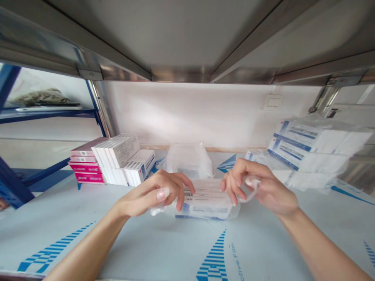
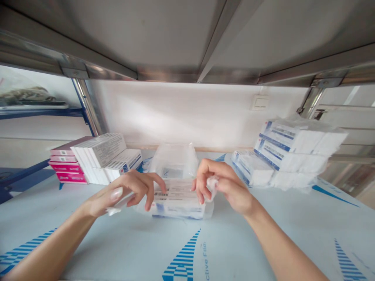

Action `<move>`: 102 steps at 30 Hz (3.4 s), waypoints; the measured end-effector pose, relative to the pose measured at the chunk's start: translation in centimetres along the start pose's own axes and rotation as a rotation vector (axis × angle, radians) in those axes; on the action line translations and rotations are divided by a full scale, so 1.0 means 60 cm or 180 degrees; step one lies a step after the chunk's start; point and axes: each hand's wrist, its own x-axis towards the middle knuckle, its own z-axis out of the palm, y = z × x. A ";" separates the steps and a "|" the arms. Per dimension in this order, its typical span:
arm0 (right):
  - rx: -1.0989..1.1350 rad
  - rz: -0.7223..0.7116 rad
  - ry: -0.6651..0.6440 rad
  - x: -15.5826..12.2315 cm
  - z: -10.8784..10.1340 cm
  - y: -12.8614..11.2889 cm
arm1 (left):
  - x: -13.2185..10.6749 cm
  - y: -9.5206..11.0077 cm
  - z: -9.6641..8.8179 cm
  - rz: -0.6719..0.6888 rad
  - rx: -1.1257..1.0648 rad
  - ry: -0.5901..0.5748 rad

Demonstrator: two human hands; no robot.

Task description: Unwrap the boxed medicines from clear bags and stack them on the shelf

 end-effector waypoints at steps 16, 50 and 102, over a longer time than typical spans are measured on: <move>-0.2048 -0.0001 -0.1028 -0.008 0.059 -0.009 | -0.003 0.009 0.012 -0.0039 0.1807 -0.0048; -0.1834 0.1194 -0.0316 0.012 0.013 0.075 | -0.025 -0.052 -0.004 -0.0724 0.1814 0.0191; -0.0335 0.0258 -0.0073 0.163 0.126 0.024 | -0.168 0.015 -0.090 -0.0681 0.0978 0.1912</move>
